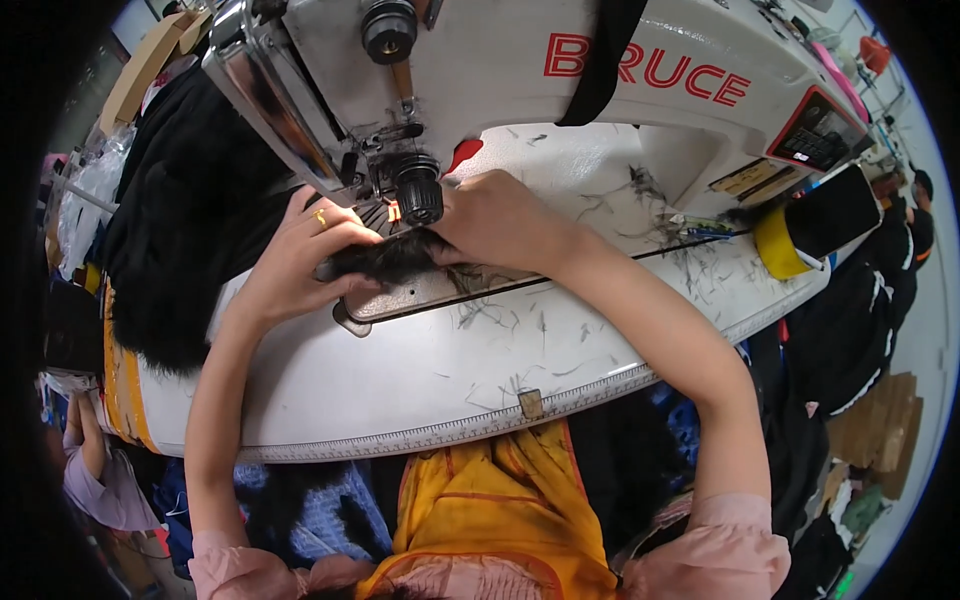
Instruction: Sew black fur trim onto dark fabric using an industrial sewing machine.
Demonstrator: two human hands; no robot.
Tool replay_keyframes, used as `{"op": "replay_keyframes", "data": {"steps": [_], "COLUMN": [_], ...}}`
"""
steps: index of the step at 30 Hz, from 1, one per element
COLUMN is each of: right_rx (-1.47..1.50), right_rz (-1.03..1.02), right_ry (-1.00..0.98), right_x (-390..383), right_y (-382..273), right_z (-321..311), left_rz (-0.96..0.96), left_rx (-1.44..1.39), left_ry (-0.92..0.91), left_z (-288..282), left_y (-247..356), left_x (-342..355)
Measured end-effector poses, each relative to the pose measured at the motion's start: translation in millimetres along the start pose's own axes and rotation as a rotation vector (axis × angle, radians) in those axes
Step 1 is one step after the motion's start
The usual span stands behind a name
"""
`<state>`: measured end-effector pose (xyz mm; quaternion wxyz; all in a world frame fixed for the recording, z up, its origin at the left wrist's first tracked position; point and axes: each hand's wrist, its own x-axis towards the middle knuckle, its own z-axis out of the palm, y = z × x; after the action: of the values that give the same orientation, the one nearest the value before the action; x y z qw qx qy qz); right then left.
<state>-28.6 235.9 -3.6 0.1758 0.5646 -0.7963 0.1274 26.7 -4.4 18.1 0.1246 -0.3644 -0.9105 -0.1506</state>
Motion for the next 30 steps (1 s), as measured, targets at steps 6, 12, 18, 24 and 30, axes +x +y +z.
{"op": "replay_keyframes", "data": {"steps": [6,12,18,24,30], "right_rx": [0.263,0.303,0.25,-0.135,-0.131], "right_rz": [0.268,0.302,0.139,-0.157,-0.068], "right_ry": [-0.07,-0.089,0.041,0.176,0.141], "right_x": [6,4,0,-4,-4], "right_y": [-17,-14,-15,-9,-6], "right_z": [-4,-2,0,2,5], "left_rz": [-0.208,-0.29,-0.055,0.157,0.218], "left_rx": [-0.186,-0.243,0.035,0.331,0.341], "left_ry": [-0.047,-0.064,0.097,0.271,0.276], "left_z": [3,-1,10,24,26], "left_y": [4,13,20,13,-1], "left_x": [3,3,-4,-6,2]}}
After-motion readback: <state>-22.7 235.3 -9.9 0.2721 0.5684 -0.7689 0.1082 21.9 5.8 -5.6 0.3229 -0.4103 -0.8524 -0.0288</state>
